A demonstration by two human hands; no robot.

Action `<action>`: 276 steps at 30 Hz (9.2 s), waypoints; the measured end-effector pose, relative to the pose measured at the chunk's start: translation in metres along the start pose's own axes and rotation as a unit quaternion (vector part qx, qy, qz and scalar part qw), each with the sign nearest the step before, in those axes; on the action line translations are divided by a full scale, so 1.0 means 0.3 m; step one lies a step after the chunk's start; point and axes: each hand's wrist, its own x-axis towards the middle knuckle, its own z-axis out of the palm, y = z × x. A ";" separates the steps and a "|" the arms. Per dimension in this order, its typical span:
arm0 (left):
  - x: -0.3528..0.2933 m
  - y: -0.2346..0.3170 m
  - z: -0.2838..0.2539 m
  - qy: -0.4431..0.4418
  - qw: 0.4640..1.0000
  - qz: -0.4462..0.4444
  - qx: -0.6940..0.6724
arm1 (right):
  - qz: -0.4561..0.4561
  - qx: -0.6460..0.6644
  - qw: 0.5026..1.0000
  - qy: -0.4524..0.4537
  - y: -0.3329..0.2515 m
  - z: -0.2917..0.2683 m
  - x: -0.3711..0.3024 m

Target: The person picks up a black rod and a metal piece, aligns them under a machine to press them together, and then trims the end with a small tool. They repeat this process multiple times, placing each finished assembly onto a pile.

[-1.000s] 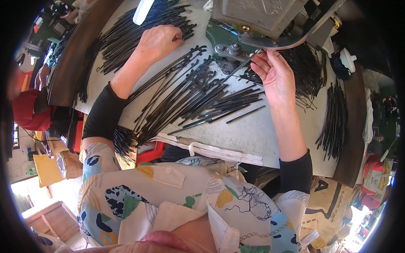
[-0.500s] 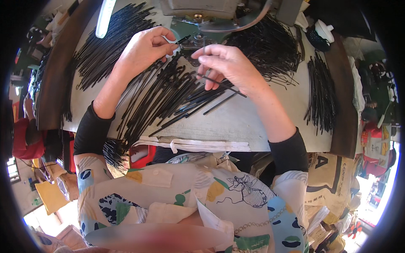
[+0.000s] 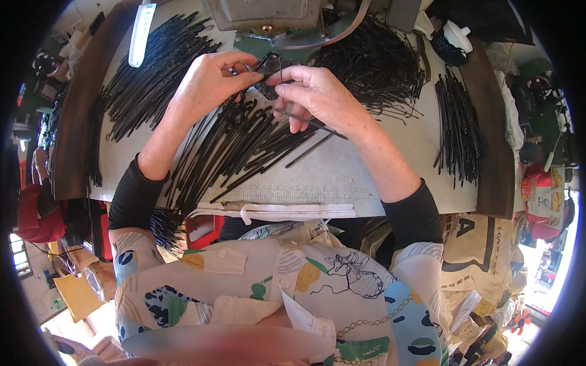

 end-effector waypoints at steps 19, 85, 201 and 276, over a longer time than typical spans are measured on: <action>-0.004 0.005 0.010 0.034 0.996 0.065 0.054 | 0.006 0.029 0.999 0.021 -0.021 0.018 -0.006; 0.005 0.002 -0.032 -0.136 0.981 -0.050 -0.132 | -0.021 0.262 0.965 0.022 0.068 -0.101 0.029; -0.008 -0.025 0.049 0.005 0.962 -0.036 -0.271 | 0.017 0.023 1.000 0.003 0.011 0.065 -0.032; 0.014 0.033 0.047 -0.028 0.972 -0.071 -0.224 | 0.002 0.221 0.974 0.049 0.036 0.088 0.032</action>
